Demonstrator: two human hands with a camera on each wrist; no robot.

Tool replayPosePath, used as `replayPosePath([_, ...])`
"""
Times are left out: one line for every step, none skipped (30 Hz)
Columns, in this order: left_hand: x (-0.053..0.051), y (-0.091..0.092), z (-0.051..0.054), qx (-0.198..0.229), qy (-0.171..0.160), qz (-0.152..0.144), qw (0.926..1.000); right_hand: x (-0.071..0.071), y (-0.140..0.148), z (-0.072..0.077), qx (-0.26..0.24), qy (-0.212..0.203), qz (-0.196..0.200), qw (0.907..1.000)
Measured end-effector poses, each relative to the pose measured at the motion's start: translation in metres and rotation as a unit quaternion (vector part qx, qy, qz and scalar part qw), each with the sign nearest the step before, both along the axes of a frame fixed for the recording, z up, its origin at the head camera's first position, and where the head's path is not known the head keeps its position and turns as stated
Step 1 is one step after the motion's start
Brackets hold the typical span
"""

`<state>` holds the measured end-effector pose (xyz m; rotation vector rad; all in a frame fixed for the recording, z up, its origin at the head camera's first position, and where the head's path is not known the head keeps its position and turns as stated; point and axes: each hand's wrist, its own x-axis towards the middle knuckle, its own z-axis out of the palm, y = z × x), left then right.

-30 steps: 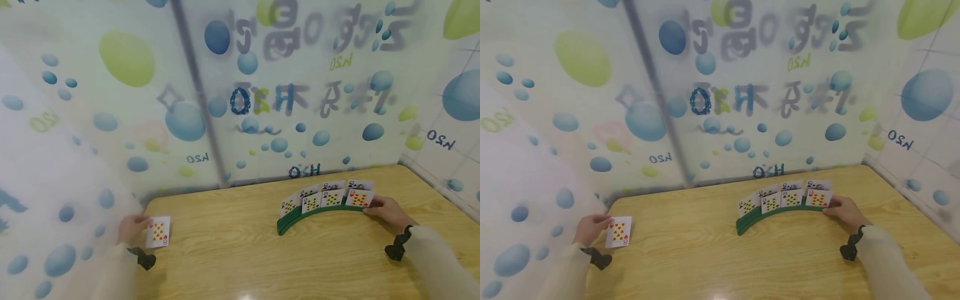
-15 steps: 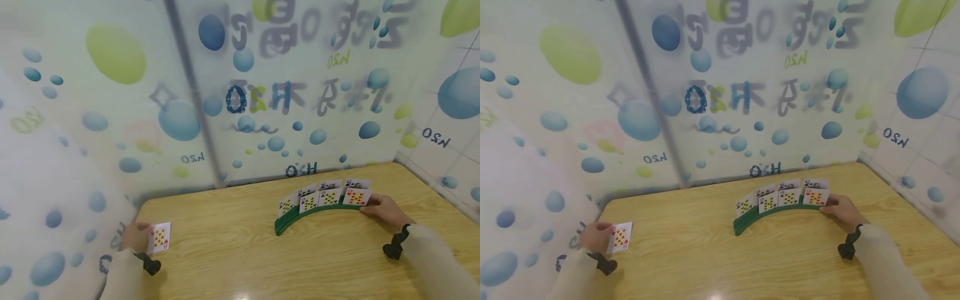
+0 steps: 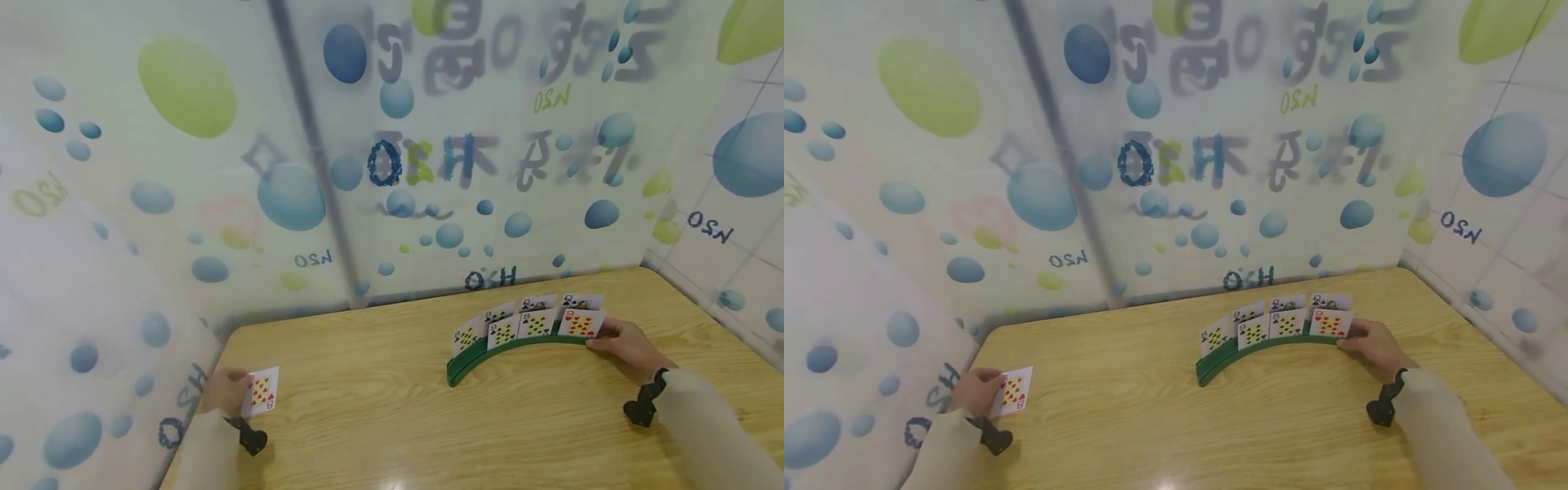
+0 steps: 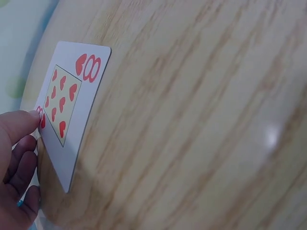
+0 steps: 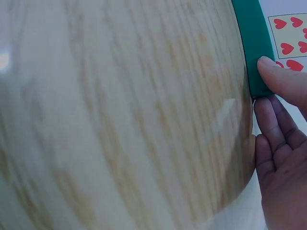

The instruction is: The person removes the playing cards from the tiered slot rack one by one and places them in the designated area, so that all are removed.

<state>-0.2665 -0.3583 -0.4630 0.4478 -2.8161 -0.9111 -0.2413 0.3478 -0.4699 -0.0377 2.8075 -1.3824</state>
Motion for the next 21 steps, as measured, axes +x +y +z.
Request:
replayPosePath([0.001, 0.0, 0.001, -0.002, 0.002, -0.004, 1.0, 0.0, 0.0, 0.0, 0.002, 0.0, 0.0, 1.0])
replayPosePath([0.001, 0.0, 0.001, -0.001, 0.002, -0.008, 1.0, 0.0, 0.0, 0.0, 0.004, 0.001, 0.0, 1.0])
replayPosePath([0.002, 0.001, 0.002, -0.003, 0.003, -0.012, 0.9999, 0.0, 0.0, 0.001, 0.004, 0.002, 0.0, 1.0])
replayPosePath([0.002, 0.001, 0.003, -0.003, 0.003, -0.014, 0.9999, 0.0, 0.0, 0.001, 0.004, 0.002, 0.0, 1.0])
replayPosePath([0.003, 0.002, 0.003, -0.002, 0.001, -0.013, 0.9999, 0.0, 0.0, 0.001, 0.002, 0.004, 0.0, 1.0])
replayPosePath([0.003, 0.003, 0.004, 0.001, -0.001, -0.009, 1.0, 0.0, 0.0, 0.001, 0.003, 0.005, -0.001, 1.0])
replayPosePath([0.004, 0.004, 0.004, 0.0, -0.001, -0.006, 1.0, 0.0, 0.0, 0.001, 0.002, 0.005, -0.001, 1.0])
replayPosePath([0.004, 0.005, 0.004, 0.0, 0.0, -0.001, 1.0, -0.001, 0.0, 0.001, 0.001, 0.006, -0.001, 1.0])
replayPosePath([0.005, 0.005, 0.003, 0.0, 0.0, 0.006, 1.0, -0.001, -0.001, 0.001, 0.002, 0.007, -0.001, 1.0])
replayPosePath([0.005, 0.006, 0.004, 0.002, 0.001, 0.01, 0.9999, -0.001, -0.001, 0.001, 0.002, 0.007, -0.001, 1.0])
replayPosePath([0.005, 0.007, 0.004, 0.003, 0.001, 0.014, 0.9999, -0.001, -0.001, 0.001, 0.003, 0.008, -0.001, 1.0])
replayPosePath([0.005, 0.007, 0.003, 0.005, 0.001, 0.017, 0.9998, -0.001, -0.001, 0.001, 0.006, 0.008, -0.001, 1.0])
replayPosePath([0.005, 0.007, 0.004, 0.007, 0.002, 0.015, 0.9999, -0.001, -0.002, 0.001, 0.006, 0.007, -0.002, 1.0])
replayPosePath([0.005, 0.006, 0.004, 0.008, 0.001, 0.012, 0.9999, -0.002, -0.002, 0.0, 0.007, 0.007, -0.002, 0.9999])
replayPosePath([0.005, 0.006, 0.005, 0.009, 0.002, 0.009, 0.9999, -0.002, -0.002, 0.0, 0.008, 0.006, -0.003, 0.9999])
replayPosePath([0.004, 0.005, 0.006, 0.003, 0.001, -0.004, 1.0, -0.002, -0.002, 0.0, 0.005, 0.005, -0.004, 1.0])
replayPosePath([0.003, 0.005, 0.007, 0.006, 0.004, -0.014, 0.9999, -0.002, -0.001, -0.001, 0.005, 0.003, -0.005, 1.0])
replayPosePath([0.003, 0.006, 0.009, 0.008, 0.01, -0.027, 0.9995, -0.002, -0.001, -0.001, 0.003, 0.001, -0.006, 1.0])
replayPosePath([0.002, 0.008, 0.012, 0.008, 0.014, -0.043, 0.9989, -0.002, -0.001, -0.001, 0.004, -0.001, -0.006, 1.0])
replayPosePath([0.001, 0.012, 0.016, 0.004, 0.022, -0.055, 0.9982, -0.002, 0.0, -0.001, 0.005, -0.001, -0.005, 1.0])
replayPosePath([0.001, 0.017, 0.02, 0.002, 0.031, -0.069, 0.9971, -0.002, 0.001, -0.001, 0.002, -0.002, -0.005, 1.0])
